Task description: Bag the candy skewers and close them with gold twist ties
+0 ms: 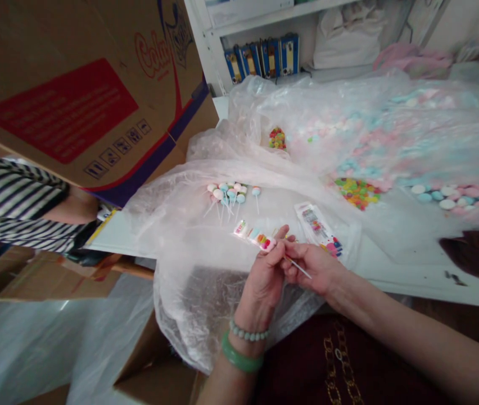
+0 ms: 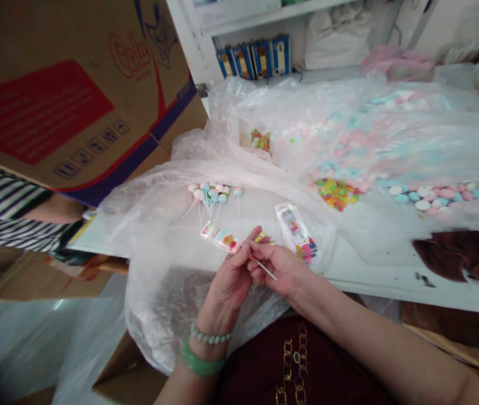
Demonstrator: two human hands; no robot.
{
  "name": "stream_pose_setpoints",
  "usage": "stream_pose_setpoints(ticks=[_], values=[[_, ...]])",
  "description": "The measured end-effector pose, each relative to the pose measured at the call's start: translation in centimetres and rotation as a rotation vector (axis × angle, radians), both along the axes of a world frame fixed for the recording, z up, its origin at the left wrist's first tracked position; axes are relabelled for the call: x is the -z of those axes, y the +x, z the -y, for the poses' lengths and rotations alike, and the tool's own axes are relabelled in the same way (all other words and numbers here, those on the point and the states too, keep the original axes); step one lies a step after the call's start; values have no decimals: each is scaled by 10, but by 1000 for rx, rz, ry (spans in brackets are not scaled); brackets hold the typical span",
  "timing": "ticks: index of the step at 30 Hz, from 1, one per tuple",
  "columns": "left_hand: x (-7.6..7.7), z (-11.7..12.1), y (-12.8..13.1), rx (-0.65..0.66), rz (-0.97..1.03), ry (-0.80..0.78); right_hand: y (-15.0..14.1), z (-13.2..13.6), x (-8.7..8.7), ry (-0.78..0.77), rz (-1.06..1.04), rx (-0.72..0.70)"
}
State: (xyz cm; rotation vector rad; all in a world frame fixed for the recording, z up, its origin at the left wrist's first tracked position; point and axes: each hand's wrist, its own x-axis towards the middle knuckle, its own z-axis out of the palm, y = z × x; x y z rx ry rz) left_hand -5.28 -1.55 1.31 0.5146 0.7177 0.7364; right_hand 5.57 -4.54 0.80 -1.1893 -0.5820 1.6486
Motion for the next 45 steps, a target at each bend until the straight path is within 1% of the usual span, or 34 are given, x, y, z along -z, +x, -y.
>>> stream_pose_setpoints(ticks=[1, 2, 3, 4, 6, 7, 8, 9, 11, 12, 13, 15, 16, 17, 18, 19, 20, 22, 23, 24, 25, 26, 28, 32, 35, 37, 38, 39, 41, 43, 45], values=[[-1, 0, -4, 31, -27, 47, 0, 1, 1, -53, -132, -7], [-2, -1, -8, 55, -59, 97, 2, 2, 1, -59, -174, -12], [-3, -1, -12, 66, -98, 154, 4, 4, 1, -24, -126, -10], [-5, -2, -15, 56, -141, 216, 7, 6, 0, 41, -7, 7], [-6, -3, -21, 1, -212, 320, 12, 8, -5, 193, 306, 112], [-7, -3, -22, 2, -227, 335, 14, 7, -9, 256, 405, 168], [-7, -2, -23, 44, -228, 322, 15, 5, -13, 297, 429, 193], [-7, -2, -23, 116, -222, 287, 14, 2, -18, 313, 382, 173], [-7, -1, -20, 244, -234, 198, 9, -7, -24, 296, 200, 89], [-6, -1, -19, 248, -268, 174, 6, -13, -25, 276, 127, 89], [-5, -1, -17, 194, -324, 177, 3, -18, -24, 257, 82, 128], [-3, -2, -16, -16, -479, 249, 1, -28, -20, 240, 60, 226], [-1, -4, -16, -126, -557, 304, 2, -32, -16, 233, 86, 233], [1, -6, -18, -219, -622, 357, 6, -34, -12, 225, 160, 211], [2, -8, -20, -287, -666, 395, 11, -36, -7, 221, 299, 176], [4, -10, -22, -328, -684, 408, 17, -36, -3, 223, 505, 136], [5, -12, -25, -349, -678, 396, 23, -35, 1, 229, 754, 83], [6, -15, -30, -351, -621, 320, 33, -31, 9, 244, 1244, -80], [6, -17, -31, -344, -584, 276, 36, -28, 13, 256, 1429, -177], [6, -18, -32, -335, -549, 237, 38, -26, 16, 267, 1561, -262], [6, -19, -32, -327, -519, 206, 38, -24, 20, 276, 1644, -321], [7, -20, -32, -320, -496, 183, 37, -22, 23, 282, 1690, -350], [8, -22, -32, -307, -462, 140, 36, -21, 27, 287, 1698, -338], [13, -25, -33, -277, -415, 54, 40, -23, 25, 312, 1568, -227], [16, -25, -31, -250, -377, 28, 45, -26, 19, 335, 1390, -128], [16, -24, -27, -211, -349, 14, 47, -27, 17, 330, 1266, -66], [16, -23, -25, -189, -335, 10, 48, -27, 16, 328, 1237, -43], [16, -23, -23, -167, -322, 4, 49, -27, 15, 329, 1242, -27], [15, -21, -19, -135, -297, -13, 49, -24, 14, 354, 1357, -21], [15, -20, -15, -114, -275, -44, 45, -19, 11, 423, 1564, -15], [16, -18, -11, -100, -268, -72, 38, -14, 8, 531, 1776, 39]])
